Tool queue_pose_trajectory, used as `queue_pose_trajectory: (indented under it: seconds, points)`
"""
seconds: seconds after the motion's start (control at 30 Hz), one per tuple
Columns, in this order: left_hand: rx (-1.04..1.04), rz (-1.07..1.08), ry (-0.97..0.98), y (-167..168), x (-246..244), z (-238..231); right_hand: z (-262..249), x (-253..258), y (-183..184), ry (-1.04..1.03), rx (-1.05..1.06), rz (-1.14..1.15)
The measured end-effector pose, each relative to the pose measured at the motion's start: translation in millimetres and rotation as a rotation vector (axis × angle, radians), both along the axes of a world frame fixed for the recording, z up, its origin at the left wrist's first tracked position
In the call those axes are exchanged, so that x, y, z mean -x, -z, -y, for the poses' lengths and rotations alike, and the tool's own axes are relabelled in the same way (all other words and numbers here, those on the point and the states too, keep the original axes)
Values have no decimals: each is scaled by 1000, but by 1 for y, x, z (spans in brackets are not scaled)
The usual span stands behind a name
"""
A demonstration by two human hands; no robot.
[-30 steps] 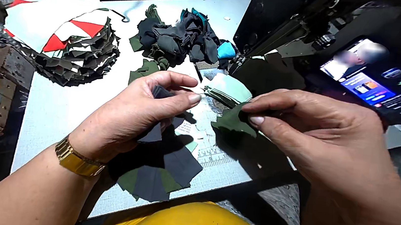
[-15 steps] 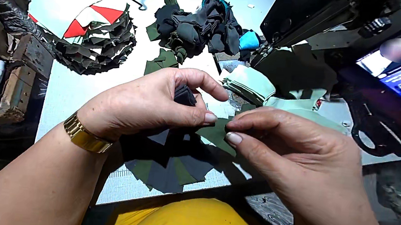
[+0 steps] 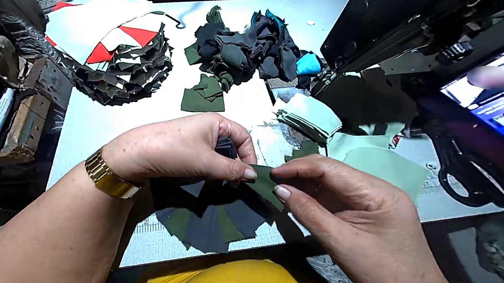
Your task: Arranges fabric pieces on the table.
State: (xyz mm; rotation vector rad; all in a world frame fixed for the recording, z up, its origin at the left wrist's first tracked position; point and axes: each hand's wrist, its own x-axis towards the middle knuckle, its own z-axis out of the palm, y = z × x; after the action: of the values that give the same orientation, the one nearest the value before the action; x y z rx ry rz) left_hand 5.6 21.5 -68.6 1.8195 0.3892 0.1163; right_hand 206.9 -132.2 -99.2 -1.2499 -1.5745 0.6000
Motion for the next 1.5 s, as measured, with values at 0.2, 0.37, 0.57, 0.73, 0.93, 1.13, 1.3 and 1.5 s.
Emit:
queue_pose_trajectory:
  seconds: [0.2, 0.37, 0.57, 0.73, 0.93, 1.13, 1.3, 1.5]
  points:
    - [-239, -111, 30, 3, 0, 2, -1, 2, 14, 84, -22, 186]
    - [-402, -215, 18, 4, -1, 4, -4, 7, 19, 112, -67, 322]
    - [-487, -342, -16, 3, -4, 8, -6, 9, 23, 101, -147, 515]
    - [-538, -403, -17, -1, -6, 12, -7, -2, 14, 141, -143, 522]
    - [-574, -400, -47, -5, -9, 18, -4, -15, 1, 130, -225, 478]
    - [-659, -292, -54, 14, -1, 13, -4, -4, 17, -122, -144, 541]
    - [-740, -228, -115, 31, 3, 8, -8, 0, 20, -183, -128, 620]
    - [-705, -316, -60, 17, 7, 3, -9, 5, 21, -189, -181, 644]
